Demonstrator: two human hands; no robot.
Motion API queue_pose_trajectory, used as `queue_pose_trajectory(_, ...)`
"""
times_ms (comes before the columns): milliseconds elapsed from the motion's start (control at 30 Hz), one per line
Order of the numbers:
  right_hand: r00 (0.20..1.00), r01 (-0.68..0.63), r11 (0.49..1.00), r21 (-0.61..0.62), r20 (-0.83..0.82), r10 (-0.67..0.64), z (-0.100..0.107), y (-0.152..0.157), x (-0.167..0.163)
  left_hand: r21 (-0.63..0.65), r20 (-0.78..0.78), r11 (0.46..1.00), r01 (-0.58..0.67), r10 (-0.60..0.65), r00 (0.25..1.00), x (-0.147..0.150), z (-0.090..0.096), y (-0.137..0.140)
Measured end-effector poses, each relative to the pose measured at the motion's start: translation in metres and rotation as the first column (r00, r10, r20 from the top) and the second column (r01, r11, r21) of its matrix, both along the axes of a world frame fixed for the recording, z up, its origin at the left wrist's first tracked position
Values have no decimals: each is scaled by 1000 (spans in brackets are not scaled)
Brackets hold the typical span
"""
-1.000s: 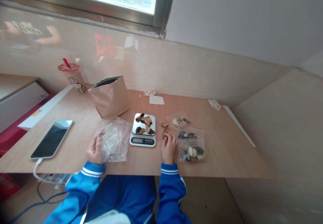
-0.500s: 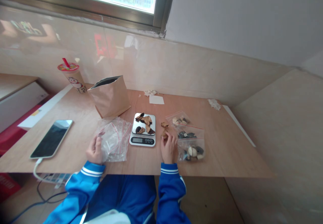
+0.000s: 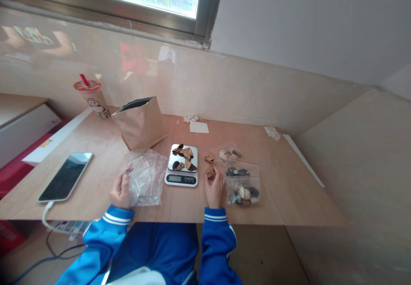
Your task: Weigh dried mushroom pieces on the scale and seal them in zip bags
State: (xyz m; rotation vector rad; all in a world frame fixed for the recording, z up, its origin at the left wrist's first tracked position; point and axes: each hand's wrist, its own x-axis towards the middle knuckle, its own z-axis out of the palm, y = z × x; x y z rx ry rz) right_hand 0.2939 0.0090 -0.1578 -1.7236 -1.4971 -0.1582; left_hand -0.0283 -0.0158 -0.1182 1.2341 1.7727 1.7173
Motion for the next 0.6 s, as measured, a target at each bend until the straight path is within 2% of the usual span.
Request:
queue_pose_trajectory(167, 995, -38, 998, -41, -95, 34, 1, -2, 0, 2, -8, 1000, 13, -13, 1000, 0, 0, 0)
queue_pose_trajectory(233, 990, -74, 997, -36, -123, 69, 6, -4, -1, 4, -9, 1000, 15, -15, 1000, 0, 0, 0)
queue_pose_trajectory(333, 969, -55, 998, -12, -241, 50, 17, -4, -7, 2, -10, 1000, 17, -17, 1000, 0, 1, 0)
queue_pose_trajectory(467, 896, -119, 992, 33, -427, 121, 46, 7, -26, 2, -12, 1000, 18, -18, 1000, 0, 2, -1)
queue_pose_trajectory(600, 873, -281, 958, 62, -399, 282, 87, 34, -56, -4, -6, 1000, 14, -14, 1000, 0, 2, 0)
